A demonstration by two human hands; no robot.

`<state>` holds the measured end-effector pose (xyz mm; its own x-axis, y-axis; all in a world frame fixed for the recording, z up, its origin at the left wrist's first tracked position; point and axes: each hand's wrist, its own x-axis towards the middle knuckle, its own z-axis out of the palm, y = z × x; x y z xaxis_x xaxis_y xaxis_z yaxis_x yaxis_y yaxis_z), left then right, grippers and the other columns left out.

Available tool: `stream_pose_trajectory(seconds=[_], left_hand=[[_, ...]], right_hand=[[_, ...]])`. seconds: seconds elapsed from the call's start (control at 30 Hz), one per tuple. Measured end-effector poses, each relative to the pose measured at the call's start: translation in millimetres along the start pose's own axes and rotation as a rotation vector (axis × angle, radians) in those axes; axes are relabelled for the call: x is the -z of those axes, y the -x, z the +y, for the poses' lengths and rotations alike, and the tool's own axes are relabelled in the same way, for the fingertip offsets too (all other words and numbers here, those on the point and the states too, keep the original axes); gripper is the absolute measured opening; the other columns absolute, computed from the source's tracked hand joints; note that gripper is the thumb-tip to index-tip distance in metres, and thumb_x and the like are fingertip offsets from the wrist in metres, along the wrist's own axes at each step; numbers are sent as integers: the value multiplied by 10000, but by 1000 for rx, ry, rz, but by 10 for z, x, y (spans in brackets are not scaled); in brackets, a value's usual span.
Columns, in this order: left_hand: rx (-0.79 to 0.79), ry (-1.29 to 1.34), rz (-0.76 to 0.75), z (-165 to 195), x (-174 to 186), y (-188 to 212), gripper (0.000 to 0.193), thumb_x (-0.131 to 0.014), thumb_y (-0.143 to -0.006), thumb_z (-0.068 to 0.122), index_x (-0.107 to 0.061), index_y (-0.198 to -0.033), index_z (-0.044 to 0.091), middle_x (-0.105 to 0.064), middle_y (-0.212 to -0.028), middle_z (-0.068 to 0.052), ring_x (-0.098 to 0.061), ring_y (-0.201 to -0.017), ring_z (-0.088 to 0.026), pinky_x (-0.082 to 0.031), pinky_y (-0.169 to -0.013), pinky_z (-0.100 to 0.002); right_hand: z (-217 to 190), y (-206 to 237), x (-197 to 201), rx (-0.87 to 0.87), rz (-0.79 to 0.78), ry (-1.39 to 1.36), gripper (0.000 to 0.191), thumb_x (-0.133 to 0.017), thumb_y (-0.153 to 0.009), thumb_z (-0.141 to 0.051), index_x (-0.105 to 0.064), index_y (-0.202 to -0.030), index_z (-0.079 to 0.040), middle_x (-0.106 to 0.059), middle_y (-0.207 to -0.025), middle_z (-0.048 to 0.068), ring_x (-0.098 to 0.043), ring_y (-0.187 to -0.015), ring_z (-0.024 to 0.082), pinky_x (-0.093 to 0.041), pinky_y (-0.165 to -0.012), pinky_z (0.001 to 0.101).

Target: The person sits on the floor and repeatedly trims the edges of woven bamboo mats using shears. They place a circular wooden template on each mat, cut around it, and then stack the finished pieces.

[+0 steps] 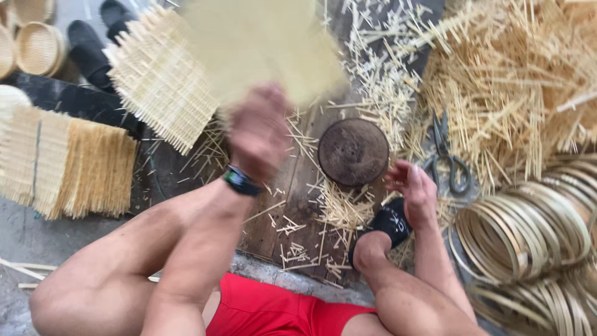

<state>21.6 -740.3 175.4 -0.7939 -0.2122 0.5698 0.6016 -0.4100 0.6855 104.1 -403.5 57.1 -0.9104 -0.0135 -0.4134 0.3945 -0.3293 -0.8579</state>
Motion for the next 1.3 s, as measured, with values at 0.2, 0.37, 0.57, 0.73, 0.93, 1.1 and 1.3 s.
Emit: stream_pose_trajectory(seconds=[0.2,0.37,0.57,0.73,0.93,1.1,1.3], left_hand=[[82,-1107,-1037,-306,-457,1501,502,-706,-798,100,-622,-1288,28,-691,-1302,-154,-645,-1208,-300,-502,-1007,-456],[464,-1220,-467,-635,-119,1503,655,-898,-723,232,-618,-1263,-11,-680,-1213,-197,-615,-1157,-331,-457,-1035,-482],[1314,-661,100,-1236,585,1260,396,-868,-738,44,-708,-1087,-55,-777,-972,-135,-736,-820,-160,-617,-749,-296],[1321,-678,91,-1281,708,1395,384,-883,-736,19,-699,-1065,-59,-772,-951,-111,-738,-806,-145,-622,-752,-270],[1315,-634,47,-1111,651,1494,730,-882,-728,73,-526,-1353,-53,-716,-1161,-145,-721,-985,-173,-601,-845,-290],[1198,-860,187,-733,704,1411,868,-910,-801,176,-395,-1485,34,-638,-1145,-74,-679,-932,-159,-560,-703,-281],[1031,-802,289,-487,830,1218,647,-828,-908,104,-445,-1420,4,-637,-1098,-70,-664,-865,-134,-568,-622,-236]], right_hand=[[146,-219,-52,-188,62,42,354,-727,-946,-144,-631,-1216,64,-745,-1043,106,-713,-867,160,-610,-768,312],[387,-222,-67,-53,188,232,429,-851,-822,-43,-583,-1149,27,-734,-1002,113,-709,-841,135,-605,-758,263],[491,-151,-105,-59,281,236,436,-866,-805,-102,-591,-1115,33,-755,-976,108,-732,-838,123,-618,-754,234],[532,-153,-77,-4,299,293,494,-883,-803,-128,-574,-1142,55,-745,-976,121,-721,-842,131,-615,-748,244],[286,187,111,130,401,492,485,-889,-816,-175,-614,-1164,22,-681,-965,78,-629,-838,110,-553,-734,267],[-742,961,1289,484,483,1018,140,-817,-992,-143,-710,-1056,-78,-709,-1035,73,-679,-956,176,-577,-870,322],[-1547,1642,2660,25,608,1665,387,-814,-966,-362,-733,-1202,-66,-651,-1191,202,-564,-1165,334,-431,-1026,492]])
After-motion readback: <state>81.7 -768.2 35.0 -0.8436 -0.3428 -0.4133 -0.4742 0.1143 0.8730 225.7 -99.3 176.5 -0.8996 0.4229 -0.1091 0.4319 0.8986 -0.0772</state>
